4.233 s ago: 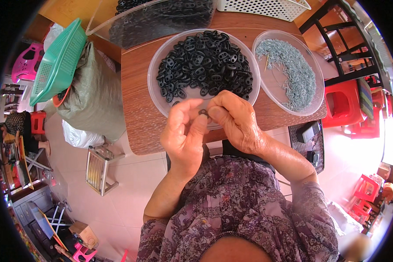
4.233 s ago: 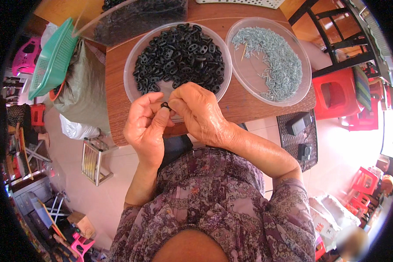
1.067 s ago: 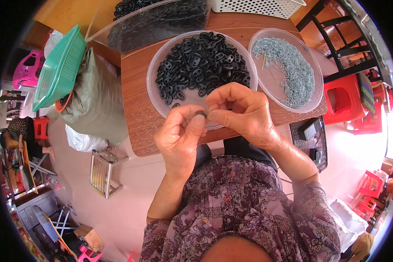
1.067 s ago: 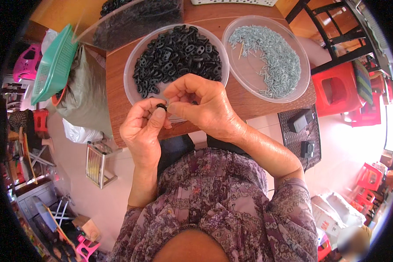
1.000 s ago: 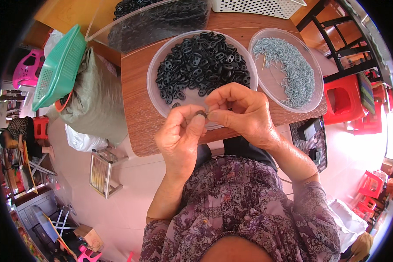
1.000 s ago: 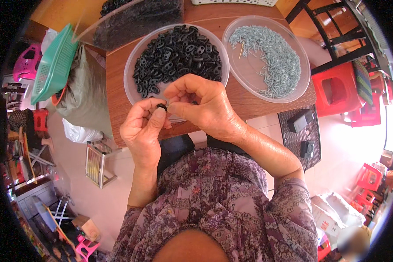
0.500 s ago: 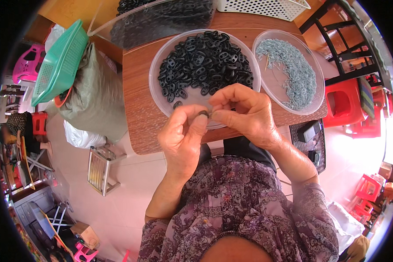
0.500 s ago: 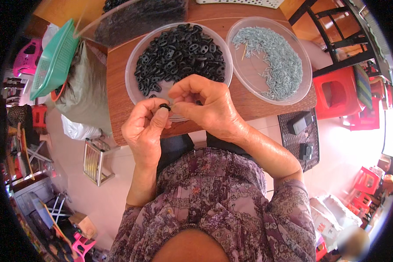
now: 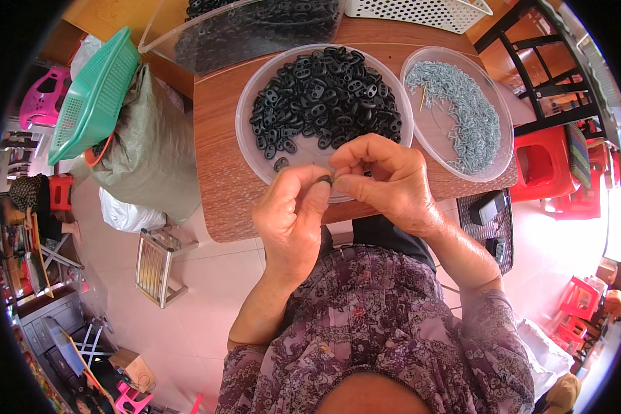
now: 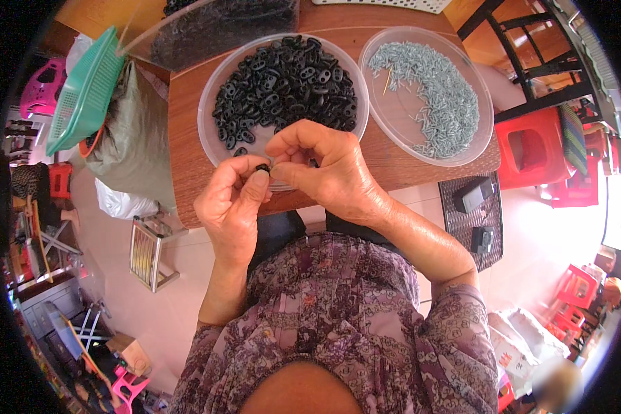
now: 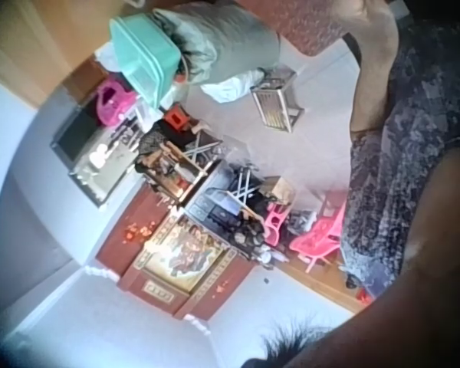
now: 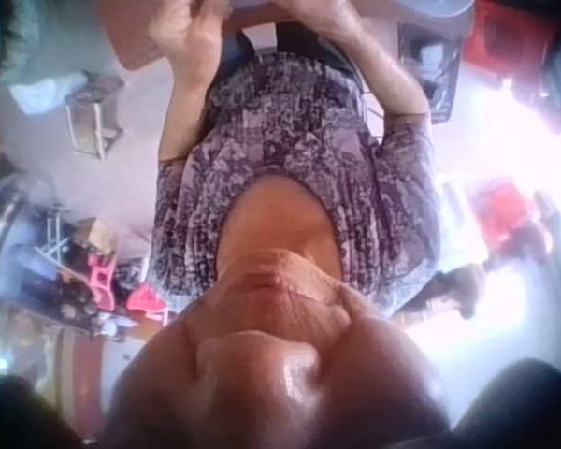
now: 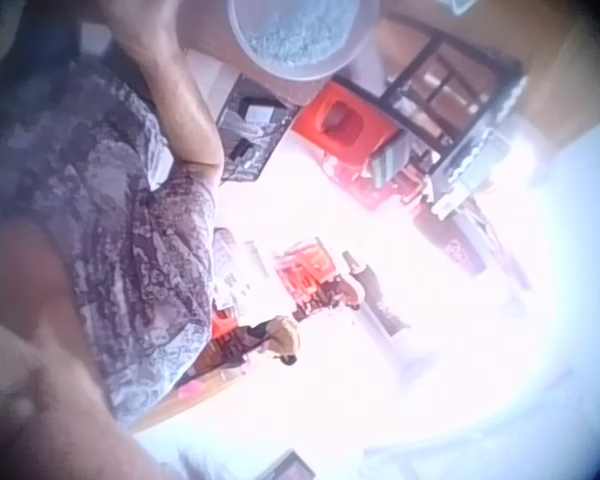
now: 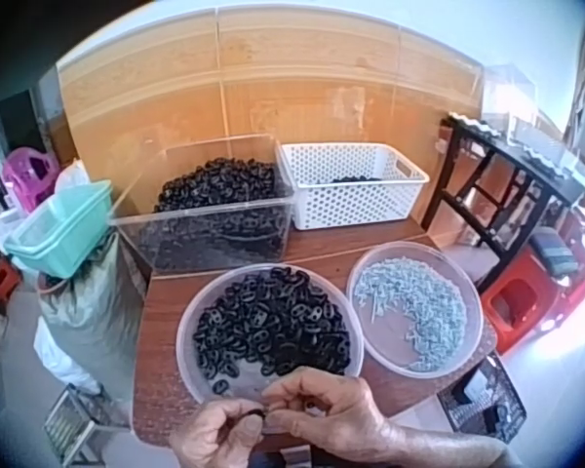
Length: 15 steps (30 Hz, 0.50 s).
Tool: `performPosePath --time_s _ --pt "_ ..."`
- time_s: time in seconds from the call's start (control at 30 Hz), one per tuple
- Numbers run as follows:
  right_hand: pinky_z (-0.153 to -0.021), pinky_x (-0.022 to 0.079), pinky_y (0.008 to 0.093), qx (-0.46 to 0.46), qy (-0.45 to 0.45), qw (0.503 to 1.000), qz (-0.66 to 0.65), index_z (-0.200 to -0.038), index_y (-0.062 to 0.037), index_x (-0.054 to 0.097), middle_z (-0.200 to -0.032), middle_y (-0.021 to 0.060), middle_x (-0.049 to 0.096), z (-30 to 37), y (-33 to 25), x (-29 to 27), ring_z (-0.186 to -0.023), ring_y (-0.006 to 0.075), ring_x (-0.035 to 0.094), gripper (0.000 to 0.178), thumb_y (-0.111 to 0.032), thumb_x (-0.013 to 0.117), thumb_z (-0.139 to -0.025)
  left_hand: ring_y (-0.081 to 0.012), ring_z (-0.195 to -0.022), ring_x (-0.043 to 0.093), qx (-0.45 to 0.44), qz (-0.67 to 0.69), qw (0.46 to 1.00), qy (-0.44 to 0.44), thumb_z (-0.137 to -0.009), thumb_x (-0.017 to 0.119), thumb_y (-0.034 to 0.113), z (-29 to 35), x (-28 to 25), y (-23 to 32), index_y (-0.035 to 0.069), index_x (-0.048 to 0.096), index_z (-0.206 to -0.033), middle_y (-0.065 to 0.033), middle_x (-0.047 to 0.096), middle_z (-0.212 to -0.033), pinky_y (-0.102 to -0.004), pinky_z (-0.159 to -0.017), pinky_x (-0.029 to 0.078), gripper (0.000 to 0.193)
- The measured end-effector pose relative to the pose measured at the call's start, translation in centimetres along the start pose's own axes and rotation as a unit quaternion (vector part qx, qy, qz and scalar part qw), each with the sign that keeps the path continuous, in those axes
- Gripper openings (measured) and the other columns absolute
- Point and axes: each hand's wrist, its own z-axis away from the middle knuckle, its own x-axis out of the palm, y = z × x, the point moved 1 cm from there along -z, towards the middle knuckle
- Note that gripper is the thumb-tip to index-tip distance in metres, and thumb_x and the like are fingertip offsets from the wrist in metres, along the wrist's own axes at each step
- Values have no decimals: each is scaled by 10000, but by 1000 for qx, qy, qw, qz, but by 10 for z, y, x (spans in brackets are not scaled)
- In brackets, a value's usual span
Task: The person assembles plastic cord locks by picking springs and plastic stopper parts from trays and inserting the springs into the plastic components by hand.
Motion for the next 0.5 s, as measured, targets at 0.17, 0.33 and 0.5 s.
performPosePath --time_s 0.17,0.33,0.5 --pt "-667 447 181 -3 10 1000 29 -939 7 608 -818 -6 592 1 -1 2 -751 29 520 184 8 653 -760 -118 -710 552 15 -35 999 10 -816 615 40 2 -1 2 -20 602 -872 -56 600 -792 -223 -638 431 83" --pt "-684 444 194 -12 32 999 38 -919 12 615 -818 2 603 3 -3 7 -760 39 528 164 15 642 -758 -85 -650 522 30 -37 999 21 -825 617 50 2 1 0 -26 607 -884 -29 584 -756 -200 -589 420 97" --pt "-682 437 207 -49 47 997 48 -901 13 618 -819 5 599 2 -1 10 -751 51 521 152 28 636 -752 -48 -602 502 83 -83 992 38 -831 627 60 3 3 -5 -37 609 -903 -1 576 -736 -171 -556 417 122"
